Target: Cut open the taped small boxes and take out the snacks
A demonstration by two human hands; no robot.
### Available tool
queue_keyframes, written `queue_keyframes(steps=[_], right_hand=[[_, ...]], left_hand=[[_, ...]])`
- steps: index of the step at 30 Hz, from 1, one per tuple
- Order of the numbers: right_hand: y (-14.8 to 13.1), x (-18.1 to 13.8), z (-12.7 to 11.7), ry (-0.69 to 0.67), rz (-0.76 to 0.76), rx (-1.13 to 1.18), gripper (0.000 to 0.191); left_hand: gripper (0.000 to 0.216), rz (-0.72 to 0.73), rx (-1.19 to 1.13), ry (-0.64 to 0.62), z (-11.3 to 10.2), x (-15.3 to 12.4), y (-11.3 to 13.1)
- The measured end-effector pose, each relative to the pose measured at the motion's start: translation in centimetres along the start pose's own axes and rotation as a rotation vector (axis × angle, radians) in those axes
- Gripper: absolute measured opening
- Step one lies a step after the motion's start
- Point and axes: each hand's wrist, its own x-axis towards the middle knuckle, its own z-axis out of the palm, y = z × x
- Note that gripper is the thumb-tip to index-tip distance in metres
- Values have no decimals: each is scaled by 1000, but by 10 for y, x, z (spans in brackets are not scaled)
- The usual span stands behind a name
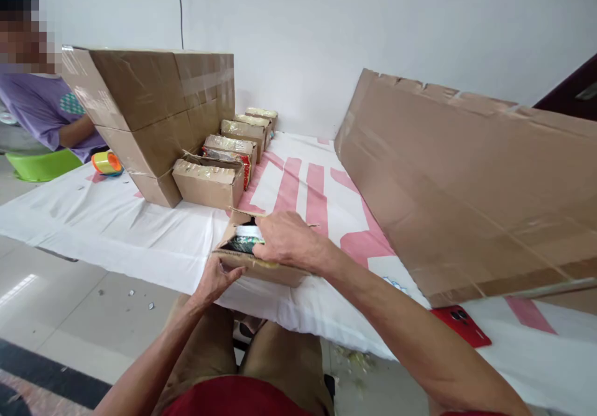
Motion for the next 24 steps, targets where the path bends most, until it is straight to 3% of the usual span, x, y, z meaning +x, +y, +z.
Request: queue_keyframes(steps=[3,5,9,11,13,16,21,24], right_hand=[[13,-34,-28,162,96,57,35],[26,-54,-36,263,144,209,35],[44,-79,-32,408,108,589,38],[43,-84,-30,450,40,693,39],[37,-85,-32,455,-27,752,40],[29,-89,-38,460,-108,800,41],[24,-98,-30,613,-208,1084,75],[19,-97,-23,748,-225,1207,69]], left_hand=[[73,-16,57,-6,-10,6,6],[77,-8,108,54,-26,6,21],[77,166,116,272,-53,0,86],[66,233,38,199,-55,2,125],[68,230,-115,37,-50,8,156],[73,199,-348,-109,-40,18,183],[63,189,-557,27,-38,22,200],[53,157,-589,27,-40,27,212]])
